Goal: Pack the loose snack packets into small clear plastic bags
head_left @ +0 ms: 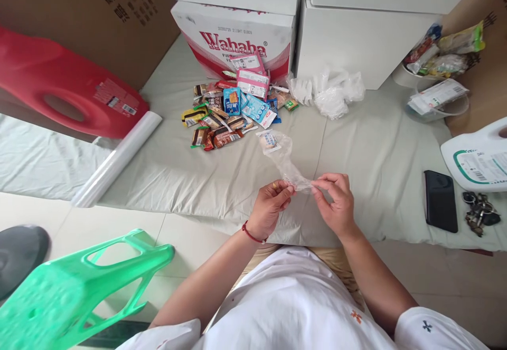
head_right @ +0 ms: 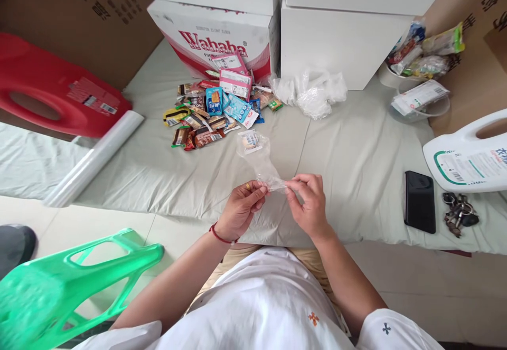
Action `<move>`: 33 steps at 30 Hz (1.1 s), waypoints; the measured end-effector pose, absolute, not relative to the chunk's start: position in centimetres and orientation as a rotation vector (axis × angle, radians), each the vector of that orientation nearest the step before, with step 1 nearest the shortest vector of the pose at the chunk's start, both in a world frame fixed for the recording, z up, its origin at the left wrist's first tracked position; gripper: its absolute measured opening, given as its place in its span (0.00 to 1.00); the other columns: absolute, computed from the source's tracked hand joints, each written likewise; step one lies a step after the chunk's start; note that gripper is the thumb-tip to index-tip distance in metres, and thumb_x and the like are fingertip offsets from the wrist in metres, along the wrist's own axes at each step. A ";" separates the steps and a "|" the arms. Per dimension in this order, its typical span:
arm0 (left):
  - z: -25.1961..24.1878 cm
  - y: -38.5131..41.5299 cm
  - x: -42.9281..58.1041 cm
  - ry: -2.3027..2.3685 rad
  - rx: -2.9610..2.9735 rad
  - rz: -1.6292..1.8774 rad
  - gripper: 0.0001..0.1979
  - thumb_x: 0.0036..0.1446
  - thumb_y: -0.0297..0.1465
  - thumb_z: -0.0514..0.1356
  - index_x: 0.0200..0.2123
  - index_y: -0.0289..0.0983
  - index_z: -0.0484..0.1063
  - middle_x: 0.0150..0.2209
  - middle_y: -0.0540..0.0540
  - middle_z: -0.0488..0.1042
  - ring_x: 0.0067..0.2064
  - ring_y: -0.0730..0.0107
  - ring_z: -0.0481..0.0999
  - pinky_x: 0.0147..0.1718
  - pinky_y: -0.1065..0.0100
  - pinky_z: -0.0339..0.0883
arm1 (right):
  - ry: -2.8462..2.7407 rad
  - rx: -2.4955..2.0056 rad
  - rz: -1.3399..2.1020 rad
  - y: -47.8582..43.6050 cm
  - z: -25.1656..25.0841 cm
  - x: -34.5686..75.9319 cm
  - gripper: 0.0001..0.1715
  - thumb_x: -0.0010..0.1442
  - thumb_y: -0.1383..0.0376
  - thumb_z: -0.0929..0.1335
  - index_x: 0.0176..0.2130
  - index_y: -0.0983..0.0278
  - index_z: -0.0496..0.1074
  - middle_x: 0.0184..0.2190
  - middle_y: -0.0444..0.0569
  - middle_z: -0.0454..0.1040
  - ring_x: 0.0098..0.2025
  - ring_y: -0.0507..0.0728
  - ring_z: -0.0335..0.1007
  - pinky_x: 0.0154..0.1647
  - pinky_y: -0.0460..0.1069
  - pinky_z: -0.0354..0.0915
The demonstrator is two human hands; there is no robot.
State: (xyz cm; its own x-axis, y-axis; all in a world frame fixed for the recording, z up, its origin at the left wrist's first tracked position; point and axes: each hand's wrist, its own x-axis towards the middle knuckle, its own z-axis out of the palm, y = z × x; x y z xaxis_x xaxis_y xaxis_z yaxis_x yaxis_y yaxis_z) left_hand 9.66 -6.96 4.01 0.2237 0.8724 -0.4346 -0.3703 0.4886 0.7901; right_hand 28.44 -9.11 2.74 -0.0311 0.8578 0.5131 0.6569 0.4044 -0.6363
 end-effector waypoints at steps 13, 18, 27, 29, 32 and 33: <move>3.9 -6.6 9.2 0.975 0.633 0.893 0.18 0.45 0.41 0.76 0.33 0.34 0.80 0.29 0.48 0.76 0.23 0.82 0.60 0.24 0.70 0.47 | -1.822 -1.300 0.335 -8.4 3.0 30.7 0.12 0.69 0.68 0.68 0.46 0.54 0.79 0.40 0.50 0.78 0.43 0.60 0.72 0.44 0.57 0.72; 3.3 -6.7 8.8 1.016 0.627 0.885 0.17 0.45 0.41 0.75 0.32 0.35 0.80 0.29 0.48 0.75 0.23 0.81 0.61 0.24 0.70 0.47 | -1.805 -1.300 0.335 -8.8 2.2 31.0 0.11 0.67 0.68 0.70 0.47 0.53 0.80 0.40 0.50 0.79 0.44 0.61 0.72 0.45 0.58 0.72; 2.9 -7.6 10.3 1.004 0.900 0.889 0.19 0.52 0.46 0.73 0.37 0.37 0.79 0.31 0.49 0.74 0.30 0.74 0.66 0.31 0.69 0.58 | -1.721 -1.278 0.690 -9.8 3.0 29.3 0.13 0.72 0.64 0.67 0.50 0.55 0.81 0.43 0.50 0.82 0.45 0.59 0.77 0.47 0.55 0.71; 2.8 -7.6 10.5 1.013 0.978 0.899 0.19 0.55 0.46 0.71 0.39 0.37 0.78 0.33 0.48 0.75 0.31 0.73 0.67 0.31 0.69 0.60 | -1.702 -1.261 0.790 -10.0 3.1 28.9 0.14 0.73 0.63 0.65 0.51 0.55 0.81 0.44 0.50 0.82 0.47 0.59 0.77 0.48 0.54 0.71; 2.7 -7.6 10.6 1.060 1.157 0.927 0.15 0.59 0.43 0.69 0.39 0.38 0.75 0.33 0.49 0.74 0.30 0.74 0.65 0.30 0.69 0.60 | -1.644 -1.244 0.905 -10.2 3.0 28.5 0.16 0.74 0.60 0.64 0.52 0.56 0.81 0.46 0.51 0.81 0.48 0.59 0.77 0.49 0.54 0.71; 2.7 -7.6 10.6 1.087 1.244 0.949 0.14 0.59 0.42 0.69 0.39 0.38 0.75 0.33 0.49 0.74 0.29 0.75 0.65 0.30 0.69 0.60 | -1.615 -1.242 0.945 -10.2 2.9 28.5 0.17 0.75 0.60 0.64 0.52 0.57 0.81 0.47 0.51 0.81 0.49 0.59 0.77 0.50 0.54 0.71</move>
State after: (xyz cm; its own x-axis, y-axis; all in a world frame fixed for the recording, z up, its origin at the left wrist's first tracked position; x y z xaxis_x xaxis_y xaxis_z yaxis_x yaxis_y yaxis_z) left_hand 10.65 -7.61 2.73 0.2381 0.9653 -0.1068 0.0245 0.1039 0.9943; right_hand 28.46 -10.22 2.93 -0.1284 0.9746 0.1835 0.3176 0.2156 -0.9234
